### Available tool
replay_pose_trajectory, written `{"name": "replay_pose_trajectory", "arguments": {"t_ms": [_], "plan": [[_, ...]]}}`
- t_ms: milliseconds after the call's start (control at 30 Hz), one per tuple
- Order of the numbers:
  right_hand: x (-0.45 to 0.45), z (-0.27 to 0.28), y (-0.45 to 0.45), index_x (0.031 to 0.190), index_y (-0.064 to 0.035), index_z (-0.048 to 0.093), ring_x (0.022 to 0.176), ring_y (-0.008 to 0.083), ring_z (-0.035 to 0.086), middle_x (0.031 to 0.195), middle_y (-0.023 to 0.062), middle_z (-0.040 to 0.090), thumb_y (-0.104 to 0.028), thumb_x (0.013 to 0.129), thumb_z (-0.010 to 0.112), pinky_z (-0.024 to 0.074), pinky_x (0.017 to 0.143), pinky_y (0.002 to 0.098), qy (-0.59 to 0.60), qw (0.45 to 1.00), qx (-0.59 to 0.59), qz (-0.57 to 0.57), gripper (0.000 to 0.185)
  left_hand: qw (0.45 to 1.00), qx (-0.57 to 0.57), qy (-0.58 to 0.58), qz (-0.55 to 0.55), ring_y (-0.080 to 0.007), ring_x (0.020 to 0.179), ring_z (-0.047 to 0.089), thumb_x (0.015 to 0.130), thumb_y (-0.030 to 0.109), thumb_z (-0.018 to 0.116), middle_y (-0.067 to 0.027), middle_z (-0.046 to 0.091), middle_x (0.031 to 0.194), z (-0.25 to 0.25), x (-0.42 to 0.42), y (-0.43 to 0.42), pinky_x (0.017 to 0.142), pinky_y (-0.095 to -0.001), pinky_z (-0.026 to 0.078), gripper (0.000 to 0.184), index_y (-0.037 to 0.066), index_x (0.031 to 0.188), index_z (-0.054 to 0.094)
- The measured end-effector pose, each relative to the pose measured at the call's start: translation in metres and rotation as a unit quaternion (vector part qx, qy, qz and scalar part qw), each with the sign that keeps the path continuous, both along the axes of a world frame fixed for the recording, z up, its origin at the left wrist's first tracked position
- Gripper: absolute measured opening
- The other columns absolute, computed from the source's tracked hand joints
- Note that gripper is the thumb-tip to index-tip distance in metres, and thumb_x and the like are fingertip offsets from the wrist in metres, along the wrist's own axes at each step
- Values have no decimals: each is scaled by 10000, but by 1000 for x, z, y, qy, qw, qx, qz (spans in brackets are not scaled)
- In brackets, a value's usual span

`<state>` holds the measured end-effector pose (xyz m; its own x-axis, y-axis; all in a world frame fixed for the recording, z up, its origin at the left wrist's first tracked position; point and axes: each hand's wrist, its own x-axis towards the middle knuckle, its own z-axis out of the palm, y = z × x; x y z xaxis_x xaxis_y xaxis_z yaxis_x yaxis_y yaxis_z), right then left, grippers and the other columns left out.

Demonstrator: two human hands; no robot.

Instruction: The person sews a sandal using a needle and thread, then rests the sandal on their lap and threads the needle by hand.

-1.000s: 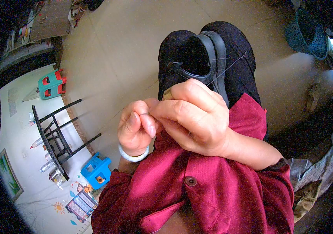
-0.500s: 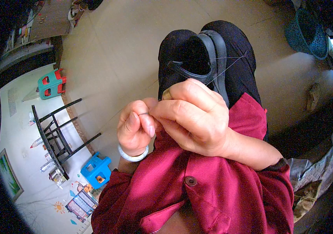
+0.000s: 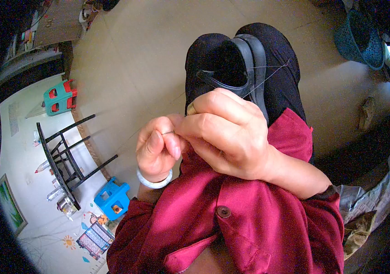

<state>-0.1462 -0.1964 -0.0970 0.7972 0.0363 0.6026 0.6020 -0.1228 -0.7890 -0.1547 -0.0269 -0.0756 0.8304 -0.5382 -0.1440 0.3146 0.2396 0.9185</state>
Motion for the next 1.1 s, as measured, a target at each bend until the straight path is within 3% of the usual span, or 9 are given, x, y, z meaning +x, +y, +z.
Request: {"name": "replay_pose_trajectory", "arguments": {"t_ms": [267, 533, 1100], "plan": [[1, 0, 2, 779, -33, 611, 592, 221, 549, 726, 88, 539, -16, 566, 694, 443, 508, 300, 5, 1000, 2, -10, 229, 1000, 24, -6, -3, -80, 592, 347, 921, 423, 426, -33, 452, 702, 3, 1, 0, 525, -213, 262, 453, 18, 742, 524], [1, 3, -2, 785, -27, 620, 589, 216, 548, 724, 84, 538, -13, 557, 692, 439, 501, 296, -1, 1000, 3, 9, 239, 1000, -12, 4, -19, -96, 646, 403, 856, 244, 582, -28, 470, 724, 6, 1, 0, 598, -221, 328, 237, 40, 765, 503], [3, 4, -2, 811, -22, 635, 587, 212, 552, 719, 81, 542, -28, 576, 689, 434, 488, 287, -10, 1000, -4, 13, 241, 1000, -20, 15, -8, -99, 667, 415, 858, 217, 574, -30, 473, 725, 9, 1, -2, 622, -226, 339, 209, 46, 768, 494]]}}
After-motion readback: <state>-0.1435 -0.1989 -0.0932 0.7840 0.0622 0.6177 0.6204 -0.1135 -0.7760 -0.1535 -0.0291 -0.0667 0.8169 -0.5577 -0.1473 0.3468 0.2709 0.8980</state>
